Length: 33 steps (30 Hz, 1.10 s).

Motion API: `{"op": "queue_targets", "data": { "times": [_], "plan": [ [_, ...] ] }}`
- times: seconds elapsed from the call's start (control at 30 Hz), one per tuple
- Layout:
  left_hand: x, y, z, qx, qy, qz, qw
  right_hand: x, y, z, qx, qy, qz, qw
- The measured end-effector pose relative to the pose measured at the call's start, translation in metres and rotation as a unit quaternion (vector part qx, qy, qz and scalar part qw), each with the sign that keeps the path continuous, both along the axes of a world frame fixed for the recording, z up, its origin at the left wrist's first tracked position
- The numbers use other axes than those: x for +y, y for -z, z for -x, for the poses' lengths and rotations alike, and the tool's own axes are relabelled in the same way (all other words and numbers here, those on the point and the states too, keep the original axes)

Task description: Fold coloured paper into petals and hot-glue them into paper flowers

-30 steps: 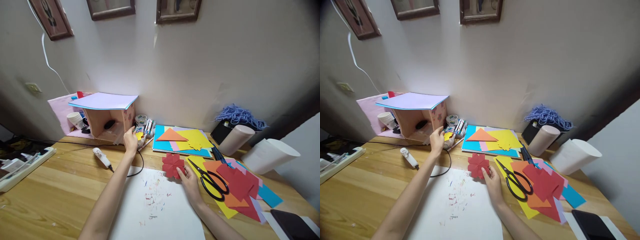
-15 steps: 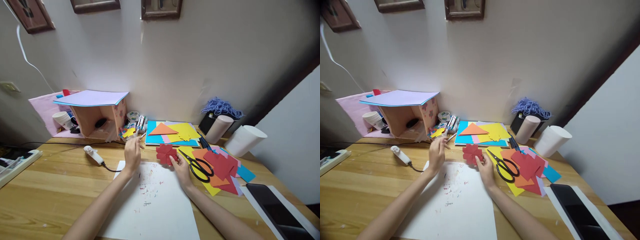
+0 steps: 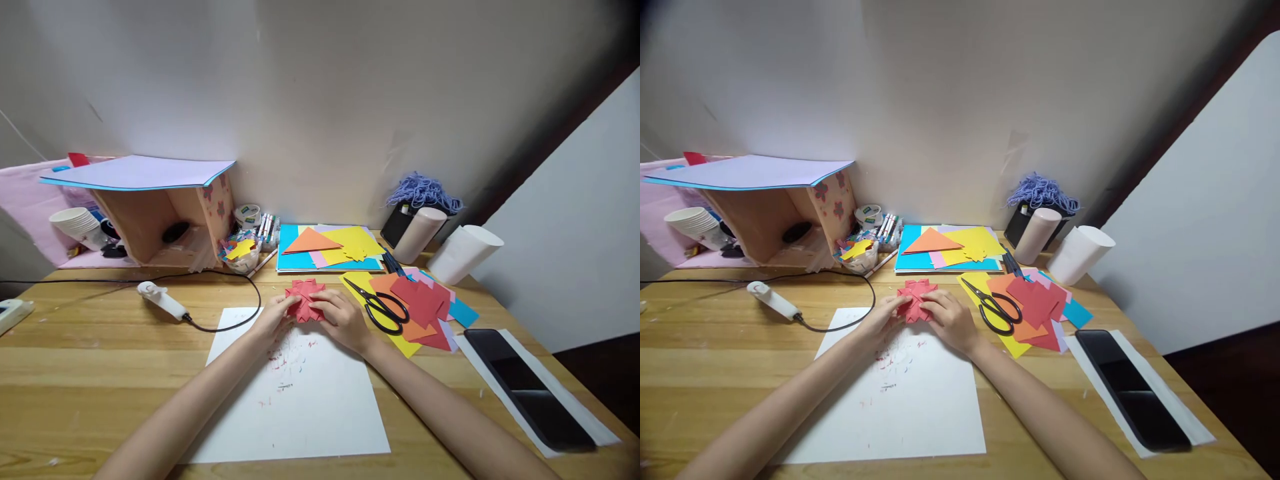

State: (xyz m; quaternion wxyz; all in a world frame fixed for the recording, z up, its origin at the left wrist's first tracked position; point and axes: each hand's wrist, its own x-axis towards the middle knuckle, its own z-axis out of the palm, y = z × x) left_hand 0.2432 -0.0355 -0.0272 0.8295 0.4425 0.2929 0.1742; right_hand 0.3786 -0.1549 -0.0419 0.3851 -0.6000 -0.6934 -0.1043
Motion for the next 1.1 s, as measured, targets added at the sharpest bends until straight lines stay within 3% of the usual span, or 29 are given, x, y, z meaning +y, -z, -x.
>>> {"op": "queue_targets", "data": {
  "times": [0.17, 0.27, 0.37, 0.5, 0.7, 0.93, 1.1],
  "plan": [
    [-0.001, -0.001, 0.0, 0.003, 0.006, 0.002, 1.0, -0.001, -0.005, 0.002, 0.062, -0.036, 0.021, 0.997],
    [-0.001, -0.001, 0.0, 0.024, -0.02, -0.014, 0.999, -0.001, -0.007, 0.002, 0.17, 0.011, -0.008, 0.985],
    [-0.002, 0.003, 0.0, 0.039, -0.023, -0.058, 0.997, 0.001, -0.003, 0.005, 0.345, 0.067, 0.012, 0.936],
    [-0.004, 0.009, 0.001, 0.055, -0.011, -0.137, 0.989, 0.005, 0.005, 0.011, 0.492, 0.017, 0.106, 0.864],
    [-0.006, 0.005, 0.003, 0.072, 0.028, -0.136, 0.988, 0.007, 0.007, 0.012, 0.515, 0.018, 0.115, 0.849],
    [-0.006, 0.001, 0.002, 0.068, 0.051, -0.13, 0.988, 0.006, 0.005, 0.012, 0.504, 0.026, 0.107, 0.857],
    [-0.006, 0.009, 0.002, 0.095, 0.019, -0.174, 0.98, 0.007, 0.007, 0.013, 0.497, 0.018, 0.113, 0.86]
  ]
}}
